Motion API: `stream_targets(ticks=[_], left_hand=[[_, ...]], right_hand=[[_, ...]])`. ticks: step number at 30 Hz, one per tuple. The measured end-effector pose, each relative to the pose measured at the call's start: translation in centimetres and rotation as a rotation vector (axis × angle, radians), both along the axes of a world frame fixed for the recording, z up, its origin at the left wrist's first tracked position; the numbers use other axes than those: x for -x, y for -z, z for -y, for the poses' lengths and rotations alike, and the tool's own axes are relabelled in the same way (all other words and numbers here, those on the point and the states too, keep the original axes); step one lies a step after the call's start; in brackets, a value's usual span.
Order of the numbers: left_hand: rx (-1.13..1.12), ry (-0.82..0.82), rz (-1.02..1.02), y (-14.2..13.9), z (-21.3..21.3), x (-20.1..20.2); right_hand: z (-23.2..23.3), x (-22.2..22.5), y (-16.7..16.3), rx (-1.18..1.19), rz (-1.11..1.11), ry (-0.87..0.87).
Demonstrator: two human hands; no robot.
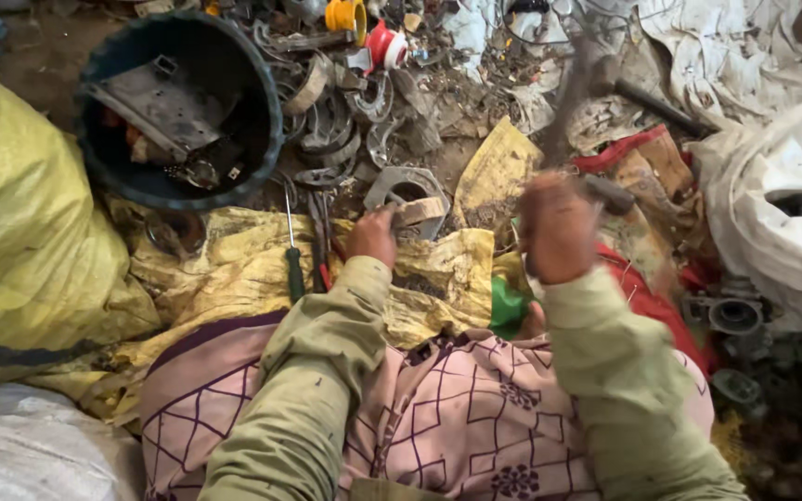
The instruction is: The person sits on the ground and uses a hammer and a curved blade to repeatedly strike and cut a small metal ring. They hold the ring with their left hand and strike it with the blade in their right hand, occasionally adjusting the ring's position.
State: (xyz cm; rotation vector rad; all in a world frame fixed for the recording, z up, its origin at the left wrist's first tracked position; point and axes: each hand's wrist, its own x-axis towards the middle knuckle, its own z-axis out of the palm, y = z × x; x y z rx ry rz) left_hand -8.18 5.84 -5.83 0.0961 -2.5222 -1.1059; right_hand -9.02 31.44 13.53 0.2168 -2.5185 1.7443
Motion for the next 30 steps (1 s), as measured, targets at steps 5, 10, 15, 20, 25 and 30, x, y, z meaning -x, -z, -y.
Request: stream_targets(ticks=[5,10,15,20,25,30], left_hand=[[0.018,0.017,-0.017,0.2,0.1,0.2],[-0.005,0.033,-0.014,-0.3,0.6,0.0],[0.019,0.009,0.076,-0.6,0.0,0.1],[-0.032,-0.002,-0.026,-0.5,-0.3,-0.2],[0.006,0.023,0.112,-0.6,0.4,-0.3],[-0.004,0.035,-0.03,-0.8,0.2,0.2]], right_hand=[[1.3,-0.9,3.7,-0.071,-0.168,0.142],[3.4,0.1,12.6,-0.8,0.566,-0.11],[0.2,1.0,4.1,-0.177,-0.558,0.008],[0.2,-1.2,1.3,0.101,-0.24,0.173],[3.8,-1.1,9.8,-0.783,0.615,-0.101],[2.3,-0.2,4.2,-0.39,0.177,-0.061]])
